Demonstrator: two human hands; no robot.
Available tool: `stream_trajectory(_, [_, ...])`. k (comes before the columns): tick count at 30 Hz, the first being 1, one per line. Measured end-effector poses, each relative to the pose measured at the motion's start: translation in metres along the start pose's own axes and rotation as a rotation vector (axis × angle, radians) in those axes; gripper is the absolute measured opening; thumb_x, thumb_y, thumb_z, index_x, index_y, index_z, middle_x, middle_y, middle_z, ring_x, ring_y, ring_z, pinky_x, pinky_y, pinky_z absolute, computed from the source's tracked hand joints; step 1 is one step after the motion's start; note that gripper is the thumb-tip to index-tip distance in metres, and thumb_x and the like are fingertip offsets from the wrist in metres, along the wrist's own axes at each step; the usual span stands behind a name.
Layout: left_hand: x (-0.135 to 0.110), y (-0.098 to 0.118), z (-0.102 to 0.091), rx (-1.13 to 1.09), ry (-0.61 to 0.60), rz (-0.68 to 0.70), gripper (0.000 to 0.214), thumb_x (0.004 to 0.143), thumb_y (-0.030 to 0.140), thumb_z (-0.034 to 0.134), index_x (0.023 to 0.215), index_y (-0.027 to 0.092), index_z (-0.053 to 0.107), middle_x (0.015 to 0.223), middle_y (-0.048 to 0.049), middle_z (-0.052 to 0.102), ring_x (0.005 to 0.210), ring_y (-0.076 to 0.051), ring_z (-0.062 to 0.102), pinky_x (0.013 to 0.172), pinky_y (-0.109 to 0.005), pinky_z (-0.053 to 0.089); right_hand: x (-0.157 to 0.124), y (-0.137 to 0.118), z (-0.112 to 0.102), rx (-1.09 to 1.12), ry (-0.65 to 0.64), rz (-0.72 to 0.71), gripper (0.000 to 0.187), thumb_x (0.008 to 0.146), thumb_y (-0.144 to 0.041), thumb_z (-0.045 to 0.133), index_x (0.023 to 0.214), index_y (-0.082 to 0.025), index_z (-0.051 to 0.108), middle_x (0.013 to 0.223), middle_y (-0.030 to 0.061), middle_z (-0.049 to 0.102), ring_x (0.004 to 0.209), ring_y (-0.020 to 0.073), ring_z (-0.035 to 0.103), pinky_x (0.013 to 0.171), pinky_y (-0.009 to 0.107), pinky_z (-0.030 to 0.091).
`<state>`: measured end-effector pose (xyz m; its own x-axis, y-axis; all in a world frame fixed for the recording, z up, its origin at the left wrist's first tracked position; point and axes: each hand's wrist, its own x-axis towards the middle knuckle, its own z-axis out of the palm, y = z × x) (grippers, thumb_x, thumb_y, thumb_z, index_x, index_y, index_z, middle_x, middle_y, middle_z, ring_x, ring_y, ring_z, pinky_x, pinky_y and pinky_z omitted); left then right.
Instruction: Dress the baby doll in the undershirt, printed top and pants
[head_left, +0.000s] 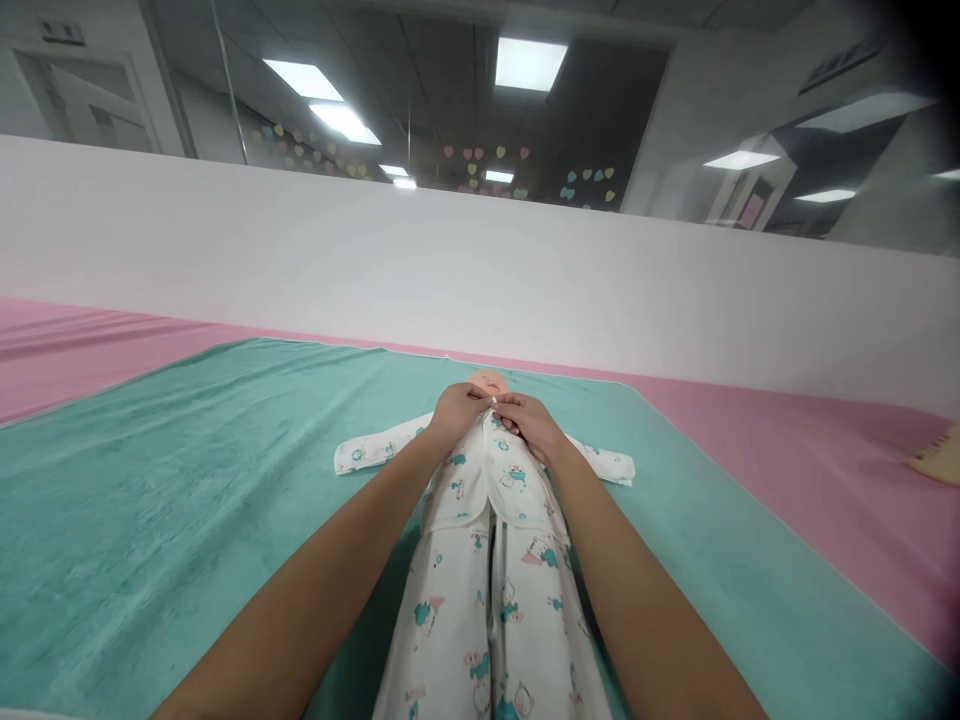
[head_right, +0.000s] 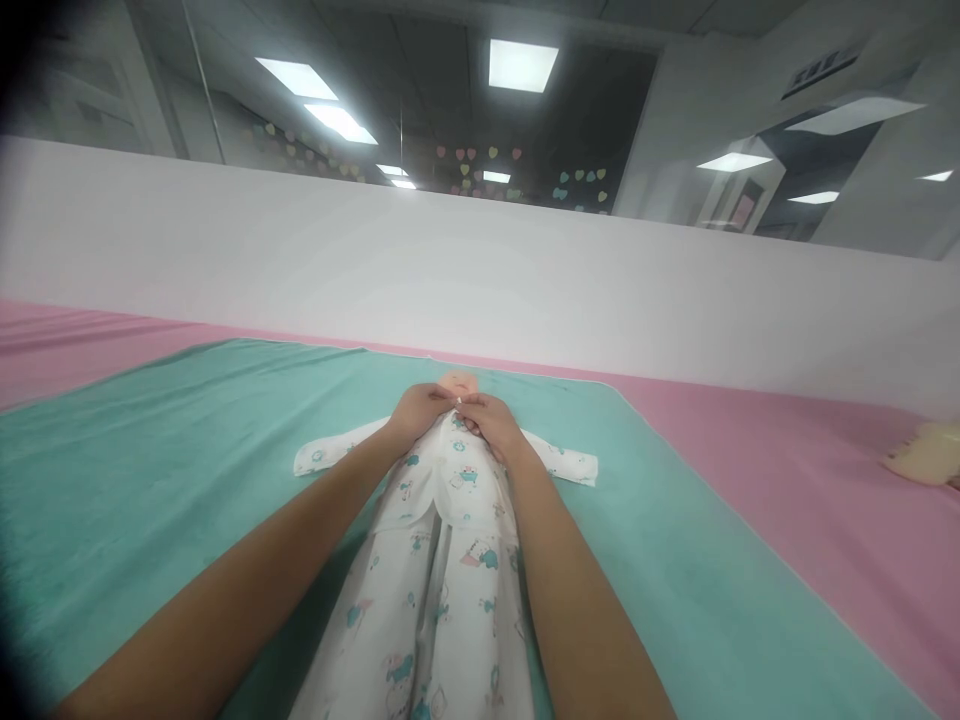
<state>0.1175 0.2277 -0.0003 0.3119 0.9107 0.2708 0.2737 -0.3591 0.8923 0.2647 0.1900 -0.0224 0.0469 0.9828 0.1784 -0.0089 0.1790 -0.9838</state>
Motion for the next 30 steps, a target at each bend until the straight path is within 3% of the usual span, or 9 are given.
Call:
stream_trajectory(10, [-0.001, 0.0, 0.001, 0.045, 0.03, 0.019, 0.012, 0.069, 0.026, 0.063, 0.075, 0.016, 0.064, 0.082, -0.0045, 0.068, 0.078, -0.017, 0.061, 0.07, -0.026, 0.043, 0.004, 0.003, -0.003, 0.075, -0.001, 0.035, 0.021, 0.064, -0.025, 0.064, 0.081, -0.012, 0.063, 0.07, 0.0026, 0.06, 0.047, 0.0031, 0.039, 0.039, 0.017, 0.025])
stream_trajectory(21, [-0.003, 0.002, 0.0, 0.013, 0.02, -0.008, 0.012, 0.072, 0.025, 0.06, 0.077, 0.015, 0.063, 0.082, -0.0048, 0.068, 0.076, -0.015, 0.061, 0.066, -0.024, 0.044, 0.001, -0.003, 0.0, -0.01, 0.002, 0.011, 0.021, 0.063, -0.025, 0.064, 0.081, -0.015, 0.06, 0.065, 0.0008, 0.06, 0.046, 0.0041, 0.04, 0.039, 0.017, 0.026])
stream_trajectory(27, [-0.005, 0.007, 0.001, 0.064, 0.011, 0.003, 0.022, 0.07, 0.038, 0.062, 0.076, 0.017, 0.062, 0.084, -0.0039, 0.068, 0.077, -0.017, 0.06, 0.068, -0.026, 0.042, -0.001, -0.006, 0.003, -0.12, 0.003, -0.015, 0.019, 0.064, -0.022, 0.06, 0.082, -0.016, 0.058, 0.062, -0.0012, 0.058, 0.045, 0.0046, 0.038, 0.039, 0.017, 0.024])
stream_trajectory(30, [-0.006, 0.008, 0.002, 0.083, 0.023, -0.009, 0.016, 0.069, 0.031, 0.062, 0.077, 0.017, 0.06, 0.085, -0.0032, 0.067, 0.077, -0.016, 0.059, 0.067, -0.025, 0.041, -0.001, -0.005, 0.002, -0.132, -0.007, -0.025, 0.022, 0.065, -0.021, 0.057, 0.086, -0.018, 0.056, 0.062, -0.0023, 0.057, 0.046, 0.0052, 0.04, 0.041, 0.017, 0.026])
